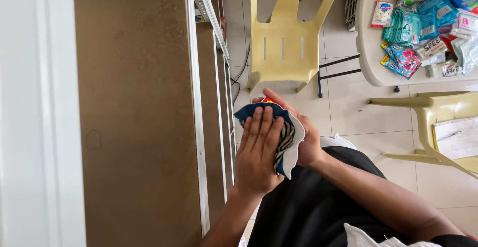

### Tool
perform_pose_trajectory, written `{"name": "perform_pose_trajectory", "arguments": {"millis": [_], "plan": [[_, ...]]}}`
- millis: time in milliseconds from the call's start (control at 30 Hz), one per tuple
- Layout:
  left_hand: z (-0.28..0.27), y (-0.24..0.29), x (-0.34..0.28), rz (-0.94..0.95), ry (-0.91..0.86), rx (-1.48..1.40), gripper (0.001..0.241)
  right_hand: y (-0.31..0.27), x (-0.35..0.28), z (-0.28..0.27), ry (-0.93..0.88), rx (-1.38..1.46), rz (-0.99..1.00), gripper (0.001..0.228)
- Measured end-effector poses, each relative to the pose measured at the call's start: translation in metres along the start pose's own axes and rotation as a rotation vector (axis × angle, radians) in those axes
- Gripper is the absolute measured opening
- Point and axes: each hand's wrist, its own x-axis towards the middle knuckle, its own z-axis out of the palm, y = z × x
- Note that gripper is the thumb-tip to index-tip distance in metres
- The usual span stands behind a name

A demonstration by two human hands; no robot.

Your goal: The recorder wipes down various packaged goods with a cloth and then places them onto store shelves.

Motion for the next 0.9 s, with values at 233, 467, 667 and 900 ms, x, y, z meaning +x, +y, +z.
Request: {"name": "perform_pose_trajectory", "arguments": {"millis": [233,467,667,900], "plan": [[0.004,0.002,-0.005,0.015,0.007,0.046,0.060,-0.008,0.000,0.024,-0.092,0.160,0.062,0.081],[0.001,0.000,-0.003,-0.047,0.018,-0.020,0.051,-0.009,0.000,0.029,-0.049,0.139,0.121,0.080],[-0.004,-0.010,-0.001,-0.058,0.001,-0.143,0.048,0.002,-0.009,0.016,0.009,0.059,0.146,0.082],[0.002,-0.015,-0.008,0.102,-0.098,-0.341,0.071,-0.028,0.000,0.039,0.044,0.078,0.131,0.079]]}}
